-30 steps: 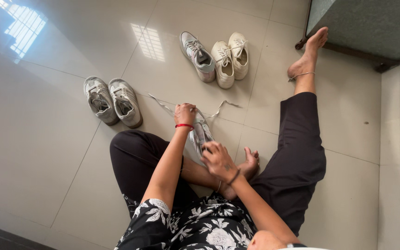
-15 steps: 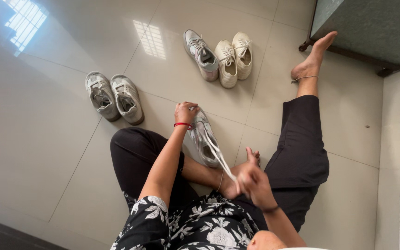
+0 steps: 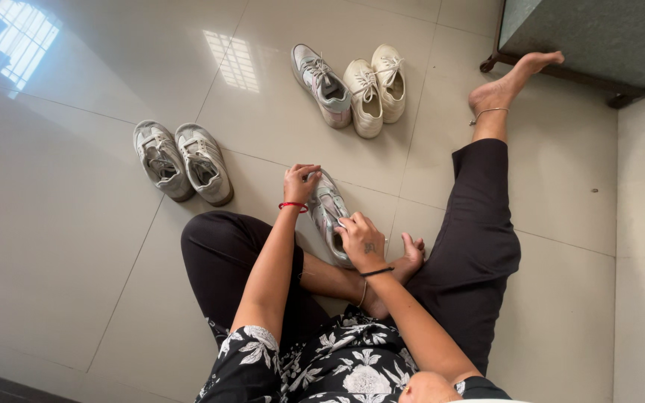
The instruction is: The person sits on the floor and re-laces two pairs of sneakers. They thread the laces through the eyelets of a grey sneaker and tie a knot, then repeat the process on a second pair of light-colored sneakers.
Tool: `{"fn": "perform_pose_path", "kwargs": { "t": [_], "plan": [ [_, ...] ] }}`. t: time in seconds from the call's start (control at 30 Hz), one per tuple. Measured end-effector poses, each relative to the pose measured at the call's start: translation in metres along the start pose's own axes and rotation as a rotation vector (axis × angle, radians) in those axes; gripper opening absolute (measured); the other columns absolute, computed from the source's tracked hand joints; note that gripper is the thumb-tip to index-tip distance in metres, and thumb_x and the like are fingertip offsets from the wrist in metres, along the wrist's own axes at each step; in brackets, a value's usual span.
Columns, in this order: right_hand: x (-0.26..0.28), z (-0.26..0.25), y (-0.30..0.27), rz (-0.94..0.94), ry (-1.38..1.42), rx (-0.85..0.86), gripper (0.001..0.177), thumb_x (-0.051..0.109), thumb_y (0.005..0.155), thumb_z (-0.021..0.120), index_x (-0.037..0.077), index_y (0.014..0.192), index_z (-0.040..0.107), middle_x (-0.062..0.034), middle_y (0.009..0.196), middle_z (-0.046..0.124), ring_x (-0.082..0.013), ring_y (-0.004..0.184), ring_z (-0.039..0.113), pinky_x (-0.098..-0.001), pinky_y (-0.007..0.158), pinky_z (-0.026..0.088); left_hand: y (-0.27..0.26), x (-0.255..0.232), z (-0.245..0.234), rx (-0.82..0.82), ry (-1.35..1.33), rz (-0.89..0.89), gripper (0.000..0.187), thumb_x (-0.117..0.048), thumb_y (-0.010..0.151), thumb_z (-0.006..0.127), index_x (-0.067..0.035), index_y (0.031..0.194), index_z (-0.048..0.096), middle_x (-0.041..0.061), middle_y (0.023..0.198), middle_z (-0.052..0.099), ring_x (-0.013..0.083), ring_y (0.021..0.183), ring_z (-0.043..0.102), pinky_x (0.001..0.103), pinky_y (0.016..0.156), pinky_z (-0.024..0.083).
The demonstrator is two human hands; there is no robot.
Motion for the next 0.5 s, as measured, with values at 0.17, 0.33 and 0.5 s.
{"fn": "perform_pose_path", "kwargs": {
  "t": [0.17,0.33,0.5],
  "plan": [
    [0.005,0.003,-0.007,-0.083,-0.118,-0.042,0.035,0.016,0.079,0.075,0.006,0.113,0.075,-0.0091,0.089,0.06,-0.026,0.079,0.067,-0.0397,0.06,0.055,-0.002,-0.002,-0.002,0.001,-0.045,-0.031,0.021,-0.026,0.085,0.079,-0.02,0.105,0.082,0.001,0.109,0.073,0.0226,0.102,0.061,0.034,0.091,0.053],
    [-0.017,0.031,0.001,-0.066,-0.285,0.016,0.014,0.018,0.077,0.075,0.005,0.082,0.072,-0.0119,0.087,0.06,-0.0288,0.078,0.068,-0.043,0.064,0.056,-0.007,0.005,0.006,0.053,-0.121,-0.143,0.023,-0.026,0.084,0.08,-0.02,0.106,0.082,0.004,0.103,0.071,0.021,0.087,0.067,0.033,0.083,0.057],
    [-0.034,0.054,0.001,-0.105,-0.377,0.044,0.013,0.009,0.083,0.068,0.008,0.07,0.067,-0.0101,0.087,0.061,-0.0268,0.08,0.07,-0.0418,0.07,0.058,-0.01,-0.005,-0.007,-0.094,-0.049,-0.011,0.03,-0.026,0.081,0.085,-0.016,0.109,0.081,0.008,0.106,0.072,0.026,0.088,0.065,0.037,0.078,0.056]
  ]
}}
Point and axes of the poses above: each hand's wrist, its own y-axis towards the middle knuckle, its own z-axis out of the palm, x = y × z, the point moved 10 cm from there along y, towards the middle knuckle
